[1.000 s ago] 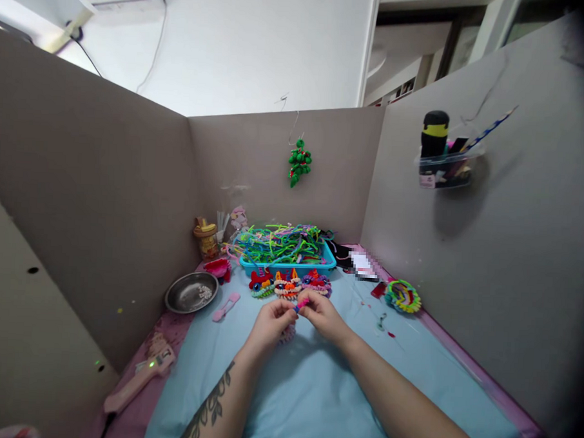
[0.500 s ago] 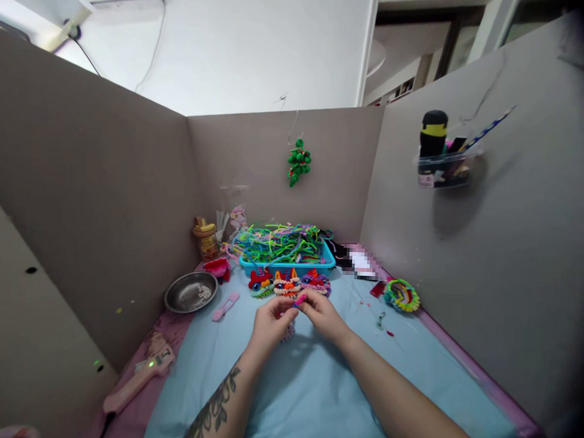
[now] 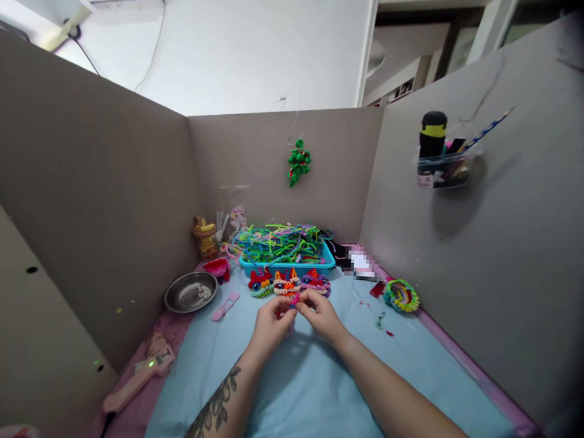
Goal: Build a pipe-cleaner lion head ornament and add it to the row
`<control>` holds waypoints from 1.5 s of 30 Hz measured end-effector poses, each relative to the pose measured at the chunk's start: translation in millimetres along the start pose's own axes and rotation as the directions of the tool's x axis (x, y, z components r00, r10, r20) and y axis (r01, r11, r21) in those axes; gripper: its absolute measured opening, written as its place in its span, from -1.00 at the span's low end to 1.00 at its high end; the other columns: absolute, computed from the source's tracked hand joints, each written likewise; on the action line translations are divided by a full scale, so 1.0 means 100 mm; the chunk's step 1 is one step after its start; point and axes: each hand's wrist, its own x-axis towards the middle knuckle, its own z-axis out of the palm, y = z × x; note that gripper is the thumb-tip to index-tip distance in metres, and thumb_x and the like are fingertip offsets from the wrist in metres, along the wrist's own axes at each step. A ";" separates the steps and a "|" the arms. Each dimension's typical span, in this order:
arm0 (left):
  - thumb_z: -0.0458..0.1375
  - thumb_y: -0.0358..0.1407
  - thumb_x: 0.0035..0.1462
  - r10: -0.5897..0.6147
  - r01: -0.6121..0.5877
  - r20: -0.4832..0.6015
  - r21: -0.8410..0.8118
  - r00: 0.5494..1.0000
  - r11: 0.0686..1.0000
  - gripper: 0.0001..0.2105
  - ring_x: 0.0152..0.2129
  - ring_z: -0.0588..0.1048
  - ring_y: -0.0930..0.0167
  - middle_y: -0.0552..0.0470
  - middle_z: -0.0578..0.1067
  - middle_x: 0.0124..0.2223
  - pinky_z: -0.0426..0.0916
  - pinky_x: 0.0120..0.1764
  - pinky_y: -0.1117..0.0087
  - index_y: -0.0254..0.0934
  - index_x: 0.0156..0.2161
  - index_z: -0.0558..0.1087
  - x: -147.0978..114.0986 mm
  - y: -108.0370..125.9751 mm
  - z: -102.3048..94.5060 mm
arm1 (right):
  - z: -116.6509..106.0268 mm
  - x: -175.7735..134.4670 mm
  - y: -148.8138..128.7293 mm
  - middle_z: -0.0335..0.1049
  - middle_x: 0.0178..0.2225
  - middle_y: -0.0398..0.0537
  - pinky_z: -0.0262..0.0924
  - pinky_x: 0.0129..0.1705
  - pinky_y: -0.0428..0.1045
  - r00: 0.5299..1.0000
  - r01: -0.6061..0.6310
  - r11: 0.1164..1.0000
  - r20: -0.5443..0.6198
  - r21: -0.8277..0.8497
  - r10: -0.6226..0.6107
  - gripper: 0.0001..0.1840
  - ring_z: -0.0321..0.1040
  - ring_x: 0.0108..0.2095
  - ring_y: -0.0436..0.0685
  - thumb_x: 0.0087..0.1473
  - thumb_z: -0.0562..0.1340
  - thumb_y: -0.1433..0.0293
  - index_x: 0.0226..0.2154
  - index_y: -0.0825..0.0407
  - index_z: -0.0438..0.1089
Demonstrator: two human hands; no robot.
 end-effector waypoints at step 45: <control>0.24 -0.34 -0.20 -0.244 0.269 0.113 -0.408 0.963 0.872 -0.81 -0.76 0.22 0.62 0.17 0.34 -0.65 0.05 -0.64 0.57 -0.38 -0.42 0.37 -0.01 0.07 0.00 | 0.02 -0.01 0.09 0.20 -0.58 -0.21 0.01 -0.46 -0.11 0.991 -0.124 0.946 0.093 0.300 0.100 -0.72 0.11 -0.54 -0.03 -0.12 0.30 0.22 -0.55 0.07 0.28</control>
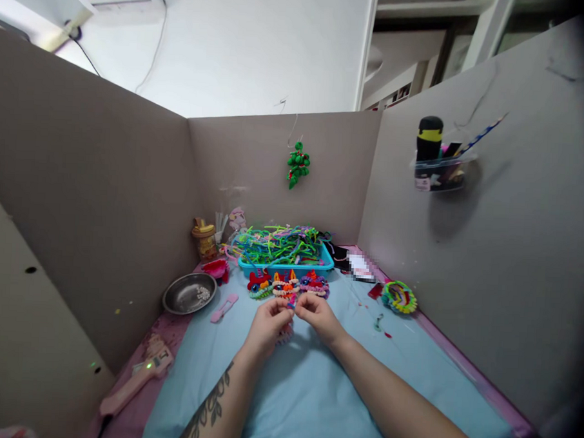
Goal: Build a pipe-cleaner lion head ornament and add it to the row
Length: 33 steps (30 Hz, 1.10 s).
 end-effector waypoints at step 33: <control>0.34 -0.20 -0.23 -0.173 0.193 0.225 -0.067 0.959 0.979 -0.69 -0.68 0.26 0.62 0.15 0.32 -0.56 0.16 -0.55 0.57 -0.37 -0.46 0.36 -0.02 0.06 -0.08 | -0.05 0.00 -0.05 0.32 -0.45 -0.13 0.17 -0.31 -0.05 0.994 -0.020 0.998 0.112 0.065 0.012 -0.73 0.25 -0.42 0.03 -0.10 0.29 0.22 -0.37 0.06 0.36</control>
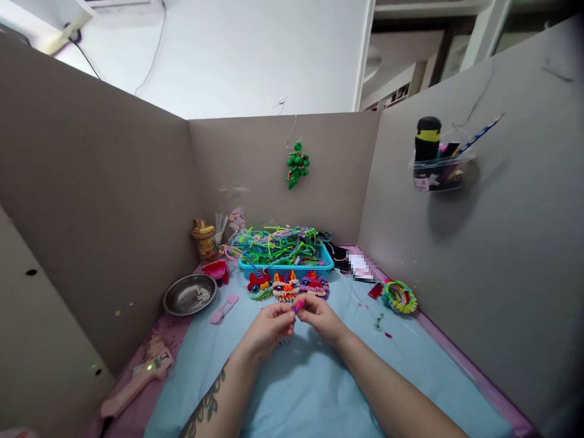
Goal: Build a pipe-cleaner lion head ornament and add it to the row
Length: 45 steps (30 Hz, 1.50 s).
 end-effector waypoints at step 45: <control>0.10 -0.20 0.01 0.435 -0.279 -0.202 0.522 0.877 0.806 -0.80 -0.63 0.28 0.53 0.15 0.31 -0.59 0.16 -0.53 0.54 -0.33 -0.47 0.37 0.13 -0.14 -0.07 | 0.15 -0.01 -0.05 0.12 -0.59 -0.19 -0.03 -0.49 -0.10 0.968 0.058 0.882 -0.191 -0.467 -0.165 -0.70 0.07 -0.52 0.00 0.07 0.12 0.25 -0.60 0.05 0.20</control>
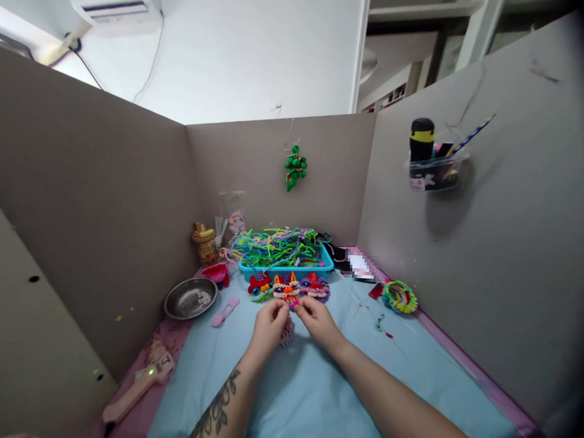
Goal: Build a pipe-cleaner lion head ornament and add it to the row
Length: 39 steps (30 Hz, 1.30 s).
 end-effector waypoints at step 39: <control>0.28 -0.08 -0.18 -0.202 0.240 0.143 -0.338 0.969 0.910 -0.58 -0.59 0.42 0.49 0.06 0.45 -0.48 0.25 -0.55 0.54 -0.34 -0.28 0.36 -0.04 0.09 0.07 | 0.00 0.03 0.05 0.15 -0.61 -0.22 0.02 -0.49 -0.10 0.993 -0.112 0.946 0.001 0.303 0.117 -0.75 0.09 -0.56 -0.02 -0.03 0.19 0.23 -0.55 0.05 0.23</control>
